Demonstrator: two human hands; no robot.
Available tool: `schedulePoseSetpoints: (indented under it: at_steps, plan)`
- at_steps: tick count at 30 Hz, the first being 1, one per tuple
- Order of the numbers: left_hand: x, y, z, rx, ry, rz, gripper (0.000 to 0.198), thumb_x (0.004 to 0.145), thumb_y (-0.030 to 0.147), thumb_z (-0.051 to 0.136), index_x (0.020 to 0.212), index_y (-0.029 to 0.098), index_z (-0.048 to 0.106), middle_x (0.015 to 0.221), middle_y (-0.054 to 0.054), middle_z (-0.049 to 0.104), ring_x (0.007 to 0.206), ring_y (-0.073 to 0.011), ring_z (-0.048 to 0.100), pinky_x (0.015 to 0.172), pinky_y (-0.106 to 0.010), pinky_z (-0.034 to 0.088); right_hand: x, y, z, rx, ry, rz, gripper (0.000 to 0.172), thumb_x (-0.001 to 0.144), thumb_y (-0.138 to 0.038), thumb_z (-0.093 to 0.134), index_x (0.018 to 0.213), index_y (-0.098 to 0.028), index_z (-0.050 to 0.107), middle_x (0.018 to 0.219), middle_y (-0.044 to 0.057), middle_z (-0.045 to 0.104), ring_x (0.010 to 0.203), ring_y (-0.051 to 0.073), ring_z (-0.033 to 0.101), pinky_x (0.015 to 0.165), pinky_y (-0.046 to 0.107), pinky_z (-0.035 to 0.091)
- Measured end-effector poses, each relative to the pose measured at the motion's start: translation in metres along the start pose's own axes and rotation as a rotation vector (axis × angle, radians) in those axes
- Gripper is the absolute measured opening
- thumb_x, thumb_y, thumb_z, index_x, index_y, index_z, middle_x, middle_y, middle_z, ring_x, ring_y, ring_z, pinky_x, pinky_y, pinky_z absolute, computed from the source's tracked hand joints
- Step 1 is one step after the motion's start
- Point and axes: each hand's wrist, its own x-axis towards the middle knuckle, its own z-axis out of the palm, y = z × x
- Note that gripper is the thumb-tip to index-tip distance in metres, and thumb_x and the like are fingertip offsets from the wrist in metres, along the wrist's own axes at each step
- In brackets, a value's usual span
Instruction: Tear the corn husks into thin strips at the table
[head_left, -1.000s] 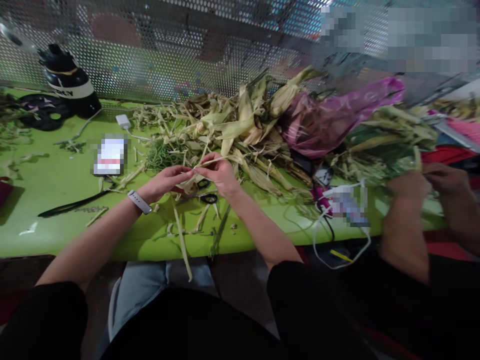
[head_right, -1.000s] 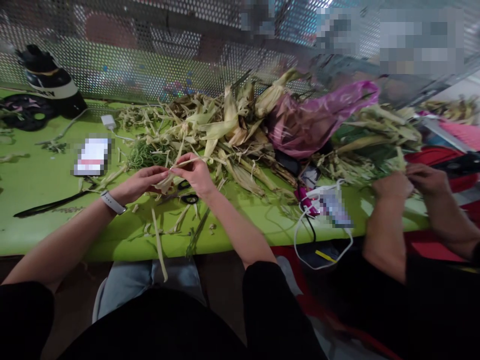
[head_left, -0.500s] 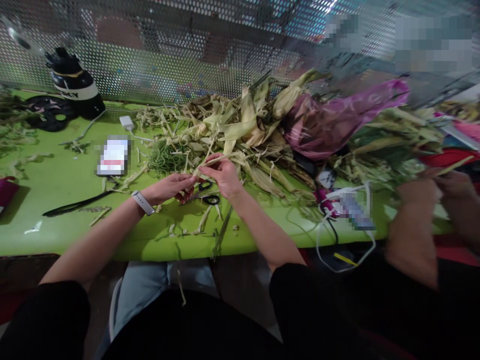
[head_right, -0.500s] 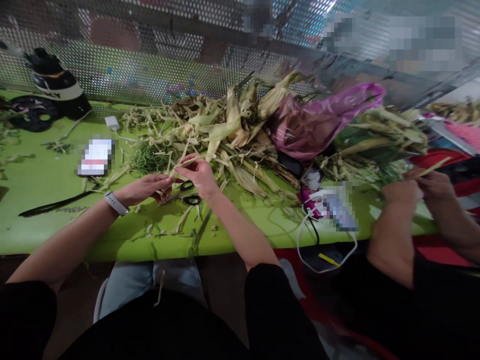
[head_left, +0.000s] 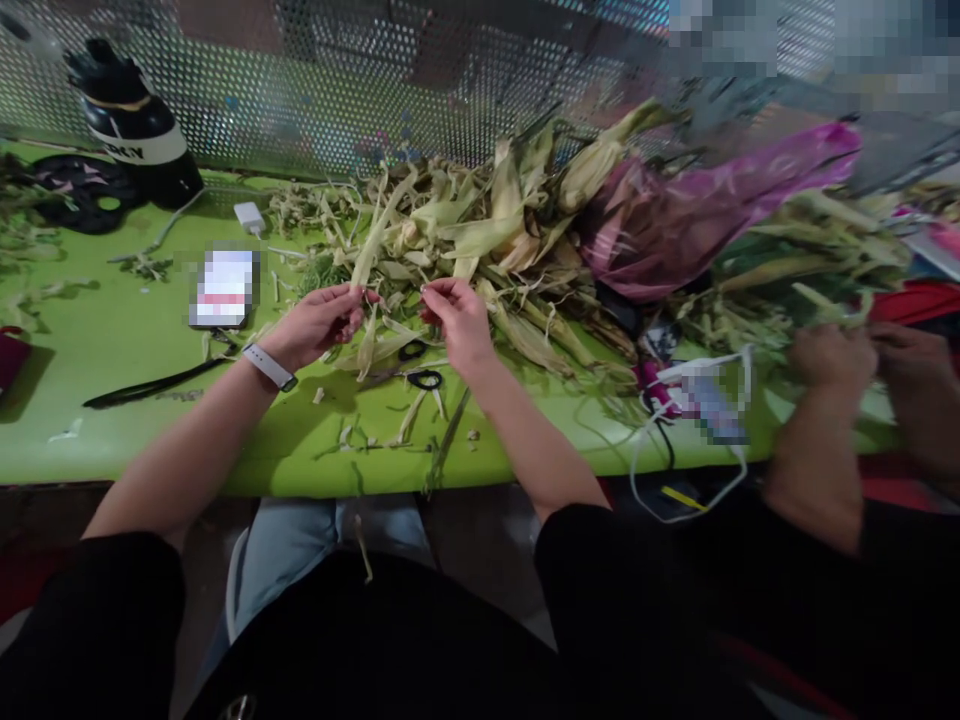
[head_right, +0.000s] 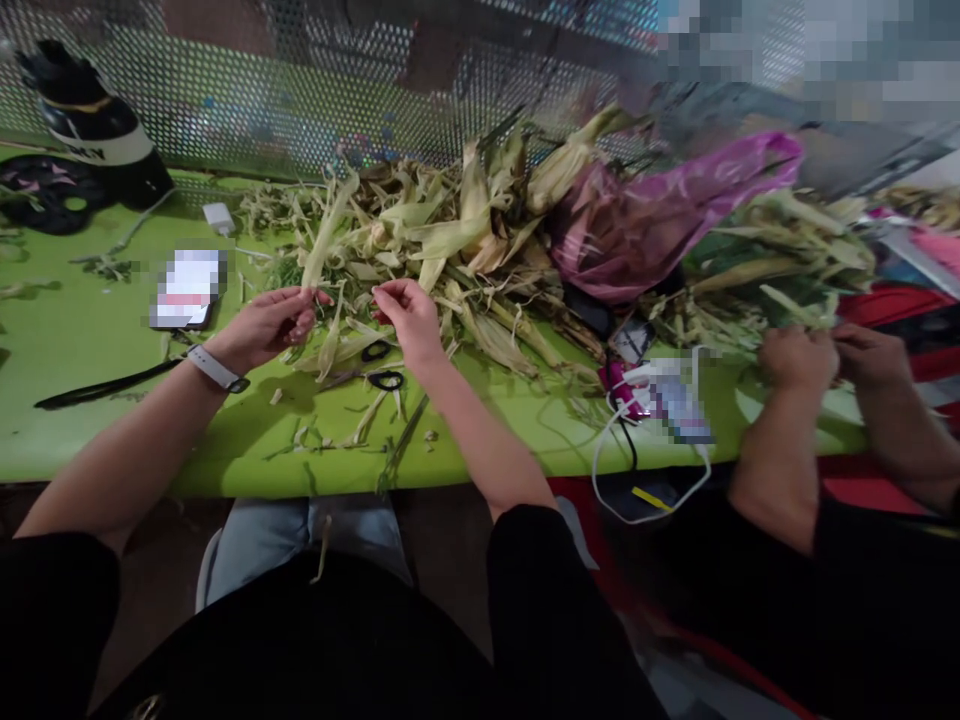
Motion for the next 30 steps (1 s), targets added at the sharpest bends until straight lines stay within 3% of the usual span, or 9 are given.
schedulePoseSetpoints:
  at_steps: [6, 8, 10, 13, 19, 22, 25, 30]
  plan:
    - [0.003, -0.006, -0.001, 0.054, 0.095, -0.064, 0.021, 0.091, 0.034, 0.063, 0.101, 0.017, 0.069, 0.064, 0.001, 0.06, 0.044, -0.005, 0.047, 0.039, -0.018, 0.028, -0.017, -0.003, 0.006, -0.665, -0.513, -0.339, 0.024, 0.083, -0.038, 0.068, 0.098, -0.019, 0.066, 0.106, 0.01, 0.062, 0.094, 0.023, 0.061, 0.083, 0.04, 0.052]
    - [0.002, -0.006, 0.0, 0.083, 0.11, -0.069, 0.021, 0.093, 0.034, 0.061, 0.104, 0.017, 0.069, 0.062, 0.002, 0.059, 0.042, -0.0045, 0.046, 0.039, -0.018, 0.028, -0.019, 0.003, 0.01, -0.867, -0.601, -0.44, 0.027, 0.084, -0.031, 0.067, 0.108, -0.018, 0.066, 0.118, 0.014, 0.059, 0.11, 0.029, 0.057, 0.092, 0.046, 0.049]
    - [0.002, -0.007, 0.001, 0.107, 0.112, -0.064, 0.022, 0.095, 0.034, 0.059, 0.102, 0.016, 0.069, 0.059, 0.002, 0.056, 0.041, -0.0042, 0.045, 0.04, -0.018, 0.029, -0.018, 0.009, 0.013, -1.038, -0.62, -0.495, 0.027, 0.086, -0.025, 0.063, 0.112, -0.017, 0.065, 0.121, 0.016, 0.059, 0.115, 0.032, 0.053, 0.096, 0.049, 0.046]
    - [0.006, -0.013, 0.001, 0.139, 0.106, -0.038, 0.021, 0.094, 0.033, 0.059, 0.094, 0.015, 0.069, 0.058, 0.002, 0.056, 0.043, -0.0052, 0.047, 0.042, -0.017, 0.033, -0.016, 0.016, 0.018, -1.185, -0.639, -0.493, 0.02, 0.089, -0.022, 0.056, 0.104, -0.014, 0.066, 0.11, 0.016, 0.062, 0.108, 0.031, 0.055, 0.093, 0.048, 0.046]
    - [0.012, -0.02, -0.001, 0.186, 0.119, 0.046, 0.022, 0.094, 0.032, 0.059, 0.085, 0.013, 0.067, 0.054, 0.002, 0.052, 0.041, -0.0047, 0.043, 0.04, -0.017, 0.029, -0.011, 0.018, 0.021, -1.193, -0.65, -0.593, 0.032, 0.082, -0.019, 0.062, 0.114, -0.013, 0.063, 0.117, 0.016, 0.06, 0.11, 0.03, 0.053, 0.094, 0.045, 0.045]
    - [0.011, -0.018, -0.002, 0.204, 0.158, 0.081, 0.023, 0.095, 0.033, 0.058, 0.086, 0.014, 0.067, 0.052, 0.003, 0.051, 0.04, -0.0044, 0.04, 0.04, -0.017, 0.027, -0.01, 0.019, 0.022, -1.2, -0.704, -0.579, 0.018, 0.086, -0.019, 0.057, 0.1, -0.015, 0.067, 0.101, 0.014, 0.063, 0.099, 0.028, 0.056, 0.089, 0.043, 0.046]
    - [0.012, -0.018, -0.001, 0.213, 0.196, 0.101, 0.023, 0.096, 0.032, 0.056, 0.085, 0.014, 0.065, 0.053, 0.002, 0.053, 0.039, -0.0048, 0.042, 0.041, -0.018, 0.027, -0.007, 0.018, 0.019, -1.116, -0.618, -0.579, 0.018, 0.093, -0.022, 0.05, 0.095, -0.016, 0.067, 0.098, 0.012, 0.063, 0.098, 0.026, 0.056, 0.09, 0.042, 0.045]
    - [0.012, -0.017, 0.0, 0.242, 0.275, 0.186, 0.024, 0.096, 0.035, 0.057, 0.083, 0.015, 0.063, 0.058, -0.001, 0.056, 0.044, -0.0057, 0.049, 0.045, -0.019, 0.029, -0.003, 0.011, 0.009, -0.791, -0.407, -0.556, 0.028, 0.094, -0.046, 0.054, 0.093, -0.021, 0.065, 0.1, 0.009, 0.063, 0.093, 0.023, 0.058, 0.086, 0.04, 0.049]
